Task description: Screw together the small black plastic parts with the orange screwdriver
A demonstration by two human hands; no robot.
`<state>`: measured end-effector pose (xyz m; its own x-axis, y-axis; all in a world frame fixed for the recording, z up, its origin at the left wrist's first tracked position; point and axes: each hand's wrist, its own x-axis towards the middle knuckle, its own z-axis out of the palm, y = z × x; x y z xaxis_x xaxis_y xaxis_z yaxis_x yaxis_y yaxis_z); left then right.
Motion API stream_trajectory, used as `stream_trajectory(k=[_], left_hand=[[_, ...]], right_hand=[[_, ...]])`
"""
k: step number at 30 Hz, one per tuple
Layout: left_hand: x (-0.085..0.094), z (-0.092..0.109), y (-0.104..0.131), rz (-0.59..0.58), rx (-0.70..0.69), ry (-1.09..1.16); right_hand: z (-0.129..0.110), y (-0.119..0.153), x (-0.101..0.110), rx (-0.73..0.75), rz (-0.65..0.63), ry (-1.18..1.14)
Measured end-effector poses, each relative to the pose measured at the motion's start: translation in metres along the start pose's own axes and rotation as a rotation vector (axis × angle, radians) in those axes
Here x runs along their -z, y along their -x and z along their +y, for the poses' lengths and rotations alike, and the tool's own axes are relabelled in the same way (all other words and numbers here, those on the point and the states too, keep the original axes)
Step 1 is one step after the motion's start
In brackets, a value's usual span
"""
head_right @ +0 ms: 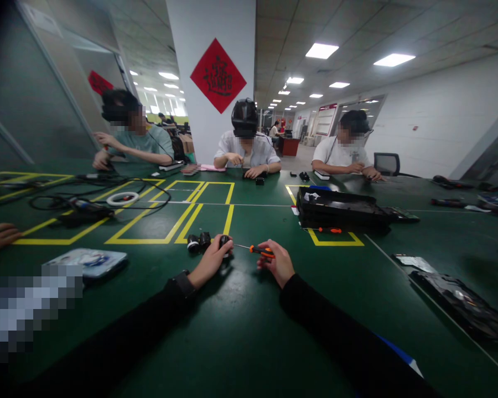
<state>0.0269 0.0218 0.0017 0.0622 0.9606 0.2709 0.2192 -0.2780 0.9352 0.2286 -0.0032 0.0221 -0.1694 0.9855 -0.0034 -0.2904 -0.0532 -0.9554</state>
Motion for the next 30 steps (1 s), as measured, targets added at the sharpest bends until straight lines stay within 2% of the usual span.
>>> stream_trajectory(k=[4, 12, 20, 23, 26, 30], left_hand=[[0.0007, 0.0013, -0.0002, 0.006, 0.012, 0.031], [0.0005, 0.0029, 0.0016, -0.008, 0.017, 0.017], [0.0012, 0.0013, -0.0004, 0.014, 0.027, 0.043], [0.0017, 0.0021, -0.0015, 0.029, 0.036, 0.075], [0.0012, 0.0014, -0.0025, 0.051, 0.054, 0.114], [0.0004, 0.0005, -0.0021, 0.042, 0.060, 0.136]], right_hand=[[0.0003, 0.0011, 0.0010, -0.015, -0.004, 0.105], [0.0049, -0.0047, 0.0047, 0.111, 0.032, 0.059], [0.0022, -0.0026, 0.0060, -0.023, -0.032, 0.099], [0.0042, -0.0049, 0.0073, -0.008, -0.066, 0.176], [0.0048, -0.0045, 0.0046, 0.024, -0.087, 0.350], [0.0047, -0.0015, -0.0007, 0.176, -0.091, 0.651]])
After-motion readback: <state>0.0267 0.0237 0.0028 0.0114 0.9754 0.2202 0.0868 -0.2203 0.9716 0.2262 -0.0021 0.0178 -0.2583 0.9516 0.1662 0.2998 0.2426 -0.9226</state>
